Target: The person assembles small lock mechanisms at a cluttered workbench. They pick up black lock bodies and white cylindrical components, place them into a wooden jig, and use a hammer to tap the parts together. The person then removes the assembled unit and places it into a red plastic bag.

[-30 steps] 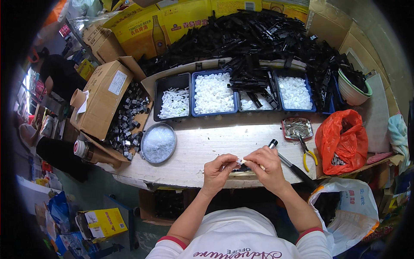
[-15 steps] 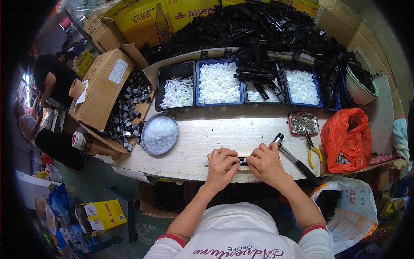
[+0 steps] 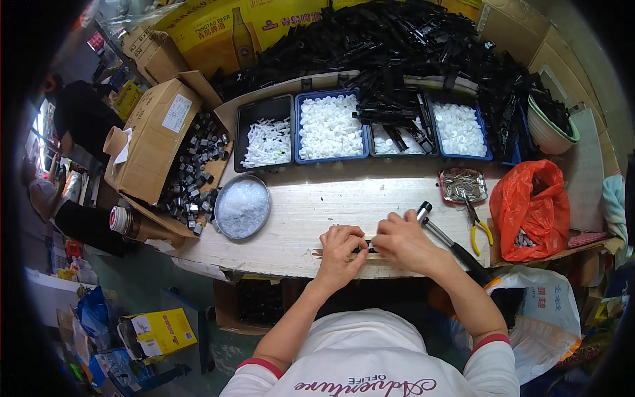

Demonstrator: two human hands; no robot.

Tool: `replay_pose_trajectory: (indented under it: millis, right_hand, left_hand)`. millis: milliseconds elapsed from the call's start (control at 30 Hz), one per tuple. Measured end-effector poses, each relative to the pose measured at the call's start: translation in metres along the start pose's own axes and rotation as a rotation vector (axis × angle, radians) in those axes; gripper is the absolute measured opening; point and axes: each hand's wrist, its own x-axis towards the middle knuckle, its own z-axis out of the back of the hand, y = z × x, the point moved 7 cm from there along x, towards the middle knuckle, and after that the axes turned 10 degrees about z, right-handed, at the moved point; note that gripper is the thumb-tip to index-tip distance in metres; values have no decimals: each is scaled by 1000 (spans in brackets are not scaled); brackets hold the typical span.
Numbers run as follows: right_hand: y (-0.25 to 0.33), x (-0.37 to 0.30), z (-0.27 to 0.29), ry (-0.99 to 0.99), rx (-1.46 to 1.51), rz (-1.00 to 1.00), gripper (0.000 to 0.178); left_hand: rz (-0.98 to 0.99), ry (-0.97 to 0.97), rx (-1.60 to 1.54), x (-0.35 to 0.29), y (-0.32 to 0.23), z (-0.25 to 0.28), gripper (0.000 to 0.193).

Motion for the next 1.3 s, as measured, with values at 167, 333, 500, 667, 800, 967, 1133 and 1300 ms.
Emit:
replay_pose_trajectory:
  millis: [167, 333, 500, 667, 800, 967, 1133, 1300]
  right_hand:
    - [-47, -62, 57, -409, 21, -263, 3]
    - [-84, -180, 132, -910, -256, -653, 12]
    - [-174, -303, 121, -651, -319, -970, 21]
    - [-194, -271, 97, -342, -420, -979, 36]
    - [-193, -258, 103, -467, -248, -914, 28]
    - [-192, -261, 105, -562, -163, -937, 26]
    - [-209, -281, 98, -531, -272, -1018, 23]
    - [-201, -276, 106, -688, -268, -950, 23]
  left_hand:
    - [-7, -9, 112, 2, -5, -3, 15]
    - [-83, 29, 195, 1, -5, -7, 16]
    - [-208, 24, 333, -2, -15, -8, 17]
    - [-208, 86, 257, 1, -10, -3, 22]
    - [-165, -67, 189, 30, 13, 36, 24]
    - [128, -414, 466, 131, 80, 126, 15]
    - [251, -350, 696, 185, 134, 130, 10]
    - [352, -283, 250, 194, 149, 158, 16]
